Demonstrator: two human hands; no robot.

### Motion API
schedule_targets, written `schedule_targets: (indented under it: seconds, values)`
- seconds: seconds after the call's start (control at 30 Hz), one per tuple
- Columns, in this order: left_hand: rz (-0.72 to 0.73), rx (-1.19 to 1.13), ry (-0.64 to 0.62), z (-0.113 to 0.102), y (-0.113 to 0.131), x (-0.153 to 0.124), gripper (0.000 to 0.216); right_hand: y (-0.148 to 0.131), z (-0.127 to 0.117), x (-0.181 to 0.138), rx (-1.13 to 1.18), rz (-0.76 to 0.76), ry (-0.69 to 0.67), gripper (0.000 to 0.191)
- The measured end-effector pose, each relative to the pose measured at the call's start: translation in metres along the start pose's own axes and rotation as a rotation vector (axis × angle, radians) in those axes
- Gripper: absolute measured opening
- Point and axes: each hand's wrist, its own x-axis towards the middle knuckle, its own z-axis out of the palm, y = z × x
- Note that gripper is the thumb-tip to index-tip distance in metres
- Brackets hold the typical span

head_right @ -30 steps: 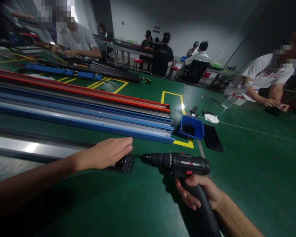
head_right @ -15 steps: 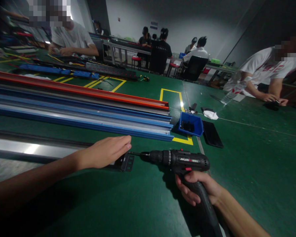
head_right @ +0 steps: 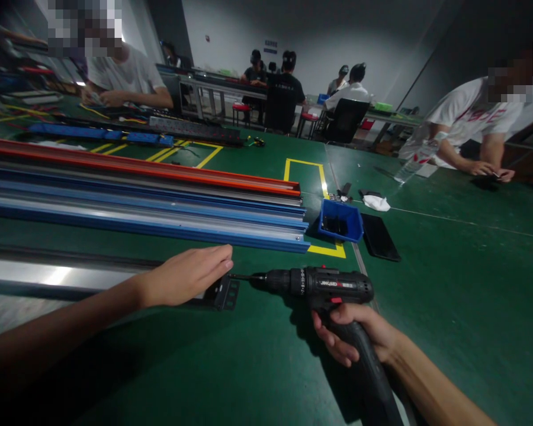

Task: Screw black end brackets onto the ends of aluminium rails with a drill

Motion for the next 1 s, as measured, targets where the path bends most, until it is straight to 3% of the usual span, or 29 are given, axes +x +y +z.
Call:
schedule_targets:
  seconds: [1.0]
  values:
    - [0.051,0.051,0.041,-0.0003,-0.0028,-0.0054,0.030,0.0040,0.0019,-0.0005,-0.018,0.001,0.055,0.028]
